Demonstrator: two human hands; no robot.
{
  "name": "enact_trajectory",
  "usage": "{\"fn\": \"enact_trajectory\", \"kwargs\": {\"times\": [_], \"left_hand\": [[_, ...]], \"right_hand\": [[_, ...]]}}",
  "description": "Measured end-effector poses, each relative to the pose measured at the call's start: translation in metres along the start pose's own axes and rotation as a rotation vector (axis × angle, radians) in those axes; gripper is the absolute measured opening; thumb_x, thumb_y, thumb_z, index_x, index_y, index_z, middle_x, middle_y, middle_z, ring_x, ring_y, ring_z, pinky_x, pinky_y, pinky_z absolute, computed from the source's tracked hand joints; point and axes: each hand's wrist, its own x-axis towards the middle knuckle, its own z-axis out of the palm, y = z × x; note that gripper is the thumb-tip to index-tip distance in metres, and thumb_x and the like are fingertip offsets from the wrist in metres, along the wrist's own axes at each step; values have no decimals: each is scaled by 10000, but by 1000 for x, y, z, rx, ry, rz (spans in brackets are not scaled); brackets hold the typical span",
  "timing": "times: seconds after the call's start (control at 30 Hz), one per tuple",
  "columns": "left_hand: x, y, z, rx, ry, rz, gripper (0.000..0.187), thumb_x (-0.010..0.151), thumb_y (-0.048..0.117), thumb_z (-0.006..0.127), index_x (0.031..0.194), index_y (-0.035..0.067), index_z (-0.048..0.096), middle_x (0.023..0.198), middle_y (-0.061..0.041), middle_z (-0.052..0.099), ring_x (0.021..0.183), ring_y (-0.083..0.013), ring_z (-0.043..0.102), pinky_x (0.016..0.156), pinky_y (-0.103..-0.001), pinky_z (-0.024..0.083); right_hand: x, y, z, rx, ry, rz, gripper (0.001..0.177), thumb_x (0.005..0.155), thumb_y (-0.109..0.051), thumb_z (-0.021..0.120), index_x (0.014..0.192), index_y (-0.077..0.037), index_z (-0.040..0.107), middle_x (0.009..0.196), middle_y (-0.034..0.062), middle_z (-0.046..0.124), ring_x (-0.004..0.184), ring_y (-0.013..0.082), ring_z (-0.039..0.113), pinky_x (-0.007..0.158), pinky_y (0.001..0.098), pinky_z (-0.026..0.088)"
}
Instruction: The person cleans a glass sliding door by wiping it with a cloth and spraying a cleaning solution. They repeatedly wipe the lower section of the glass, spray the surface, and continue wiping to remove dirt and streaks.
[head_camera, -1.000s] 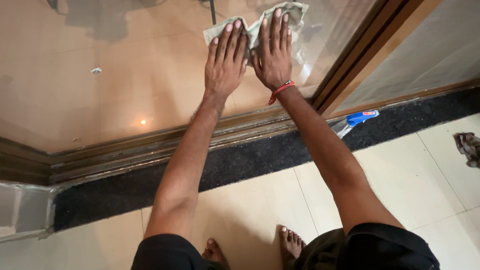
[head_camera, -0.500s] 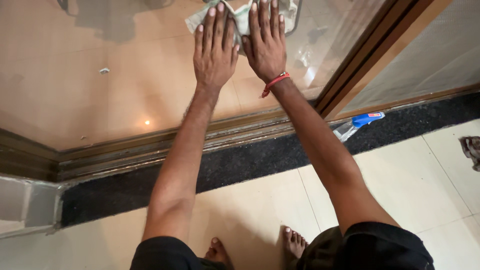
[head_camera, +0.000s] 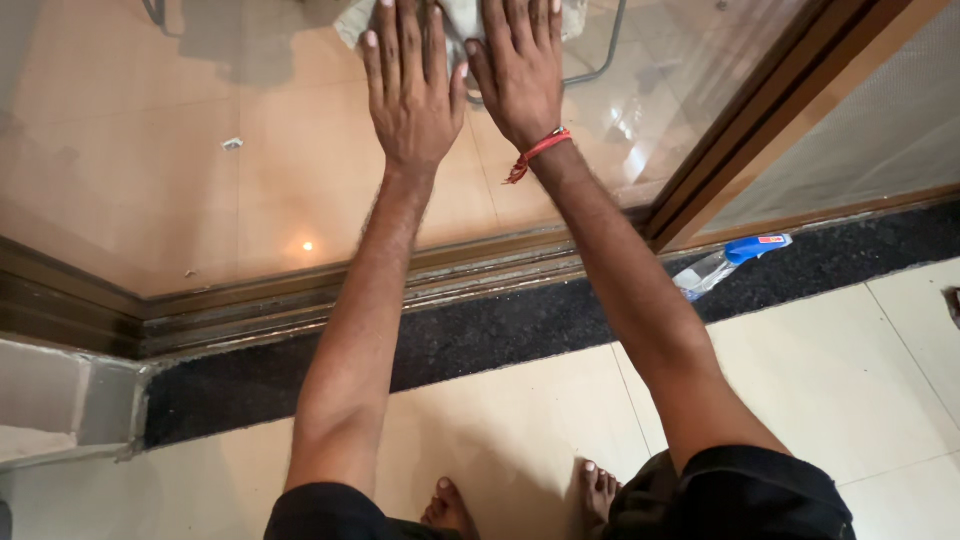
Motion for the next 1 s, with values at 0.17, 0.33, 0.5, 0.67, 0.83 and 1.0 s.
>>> {"fn": "enact_trajectory", "kwargs": {"times": [0.17,0.33,0.5,0.67,0.83,1.0], "left_hand": [[6,-5,-2,23,50,-32,603,1173,404,529,1603,6,384,1643,-217,339,1550,-379,258,1291,-558,163],[7,-10,-3,16,87,-49,593,1159,383,541,1589,2,396,1649,-209,340,1559,-367,246,1294,-557,156],[2,-11,2,-6,62,-50,572,1144,342,571,1584,6,427,1669,-216,306,1577,-360,208,1302,-547,154],[-3,-8,9,-8,54,-49,540,1106,301,613,1553,33,468,1685,-216,272,1591,-344,169,1301,-549,142],[-6,-5,23,10,81,-42,513,1129,312,625,1548,60,472,1701,-189,253,1606,-322,151,1313,-546,121],[0,0,24,-16,66,-23,510,1127,315,608,1545,47,490,1705,-163,261,1600,-320,150,1306,-543,119]], "right_hand": [[13,-6,-2,29,-66,4,477,1111,-277,625,1515,-70,478,1491,158,509,1405,420,426,1249,570,250],[20,-18,-6,44,-6,-64,491,1099,-224,624,1543,-87,466,1522,165,491,1422,427,410,1245,558,229],[20,-16,-9,38,-79,-117,539,1077,-154,622,1589,-122,456,1572,151,466,1464,420,374,1273,550,205],[14,-12,-9,-5,-110,-149,548,1077,-158,629,1597,-159,456,1630,116,429,1526,381,335,1277,533,214],[9,-6,-10,-8,-135,-151,564,1080,-190,633,1606,-136,435,1641,104,419,1532,348,343,1277,533,230],[8,2,-14,-38,-94,-117,585,1071,-184,621,1617,-123,418,1646,124,400,1539,328,344,1273,529,238]]}}
